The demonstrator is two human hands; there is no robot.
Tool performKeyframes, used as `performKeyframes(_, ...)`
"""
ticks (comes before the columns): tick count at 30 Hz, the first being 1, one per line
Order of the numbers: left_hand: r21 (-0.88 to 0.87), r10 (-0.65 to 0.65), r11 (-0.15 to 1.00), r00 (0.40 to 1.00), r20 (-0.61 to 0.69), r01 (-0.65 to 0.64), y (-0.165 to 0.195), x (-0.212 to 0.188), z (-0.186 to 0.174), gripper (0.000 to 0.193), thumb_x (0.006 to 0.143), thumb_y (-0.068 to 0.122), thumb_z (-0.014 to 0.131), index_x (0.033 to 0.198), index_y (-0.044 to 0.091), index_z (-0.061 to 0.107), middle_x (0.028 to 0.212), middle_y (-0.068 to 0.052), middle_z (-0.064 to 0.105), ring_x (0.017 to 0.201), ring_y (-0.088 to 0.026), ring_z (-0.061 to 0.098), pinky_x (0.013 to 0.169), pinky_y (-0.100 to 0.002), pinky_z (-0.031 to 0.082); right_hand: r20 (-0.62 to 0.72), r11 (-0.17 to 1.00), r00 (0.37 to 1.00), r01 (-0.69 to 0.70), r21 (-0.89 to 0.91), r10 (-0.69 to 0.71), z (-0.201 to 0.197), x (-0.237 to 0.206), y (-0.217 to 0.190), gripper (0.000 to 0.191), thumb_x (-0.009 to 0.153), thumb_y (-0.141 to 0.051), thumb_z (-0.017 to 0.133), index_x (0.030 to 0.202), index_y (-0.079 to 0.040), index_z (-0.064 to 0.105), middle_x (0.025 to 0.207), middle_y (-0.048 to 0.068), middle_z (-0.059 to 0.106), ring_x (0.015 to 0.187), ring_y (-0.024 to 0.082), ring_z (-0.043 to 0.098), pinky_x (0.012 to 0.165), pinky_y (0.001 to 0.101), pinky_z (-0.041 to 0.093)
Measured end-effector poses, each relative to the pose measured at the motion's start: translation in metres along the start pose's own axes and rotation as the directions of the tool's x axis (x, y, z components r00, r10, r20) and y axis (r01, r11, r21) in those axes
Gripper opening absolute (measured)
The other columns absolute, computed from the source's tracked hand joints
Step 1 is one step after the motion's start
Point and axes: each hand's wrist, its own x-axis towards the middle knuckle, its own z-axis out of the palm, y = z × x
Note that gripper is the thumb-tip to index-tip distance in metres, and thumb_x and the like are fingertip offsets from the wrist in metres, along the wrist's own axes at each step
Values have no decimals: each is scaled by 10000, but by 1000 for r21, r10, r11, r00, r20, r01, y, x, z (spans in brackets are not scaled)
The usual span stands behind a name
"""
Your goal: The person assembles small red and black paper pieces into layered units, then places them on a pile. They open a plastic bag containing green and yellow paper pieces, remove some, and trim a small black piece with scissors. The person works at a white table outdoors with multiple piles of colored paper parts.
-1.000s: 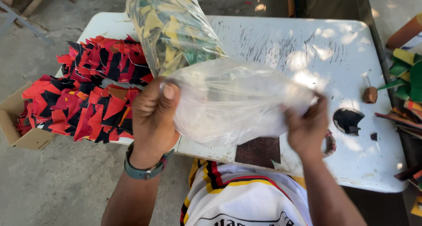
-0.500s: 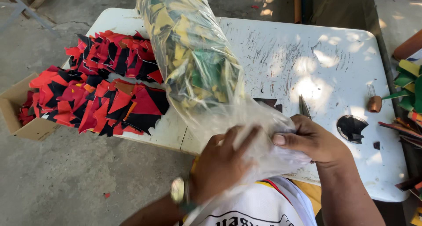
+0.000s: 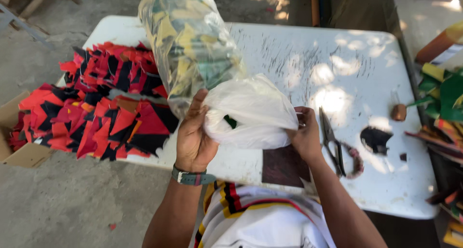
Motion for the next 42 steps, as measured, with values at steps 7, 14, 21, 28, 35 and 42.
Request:
performKeyframes(7,-93,-194,976,981,24,195,-36,11,-29,418,1093,-29,590,1504,4,519,1413,-193,633,1249,-260,640,1066,-363,534,36,641,870,389,-662,-491,12,-31,-17,656,762,-277,808,1285,15,539,1144,289,625,1066,418,601,894,453,546)
performKeyframes(14,100,-368,929,914,173,355,-60,64,-1,491,951,4,642,1430,5,532,1373,-161,635,1295,-272,616,1115,-429,510,360,505,905,-426,750,228,21,107,-30,382,1042,-192,281,1173,-10,591,1083,170,685,997,289,683,973,442,591)
performKeyframes(21,546,-398,772,917,16,325,-80,144,-9,556,978,110,739,1472,7,507,1175,-127,717,1041,-233,691,874,-338,561,91,829,995,-19,559,-39,-38,155,-38,309,1073,-56,355,1209,-31,631,1018,68,597,904,157,581,824,314,539)
performKeyframes(28,879,-112,-460,990,82,-125,-97,48,12,1080,760,443,892,1566,-4,329,1312,-306,585,1122,-394,633,826,-440,589,-137,983,974,-175,65,182,-38,118,8,247,1079,-157,531,1261,-11,611,900,107,498,781,222,432,671,385,385)
performKeyframes(35,352,-106,925,986,-127,145,-94,131,-39,652,909,28,635,1533,21,445,1460,-155,554,1270,-268,610,1046,-434,534,78,464,665,595,-656,-742,-4,57,-4,657,965,-323,701,1463,-2,420,1279,381,524,1167,408,534,929,407,494)
performKeyframes(42,-134,-334,900,855,397,414,-53,168,-30,524,1057,-5,563,1557,10,407,1500,-179,540,1154,-248,681,897,-357,601,-92,960,959,259,-105,-269,-35,216,34,343,1143,-329,653,1064,3,682,769,28,550,710,122,440,647,294,411)
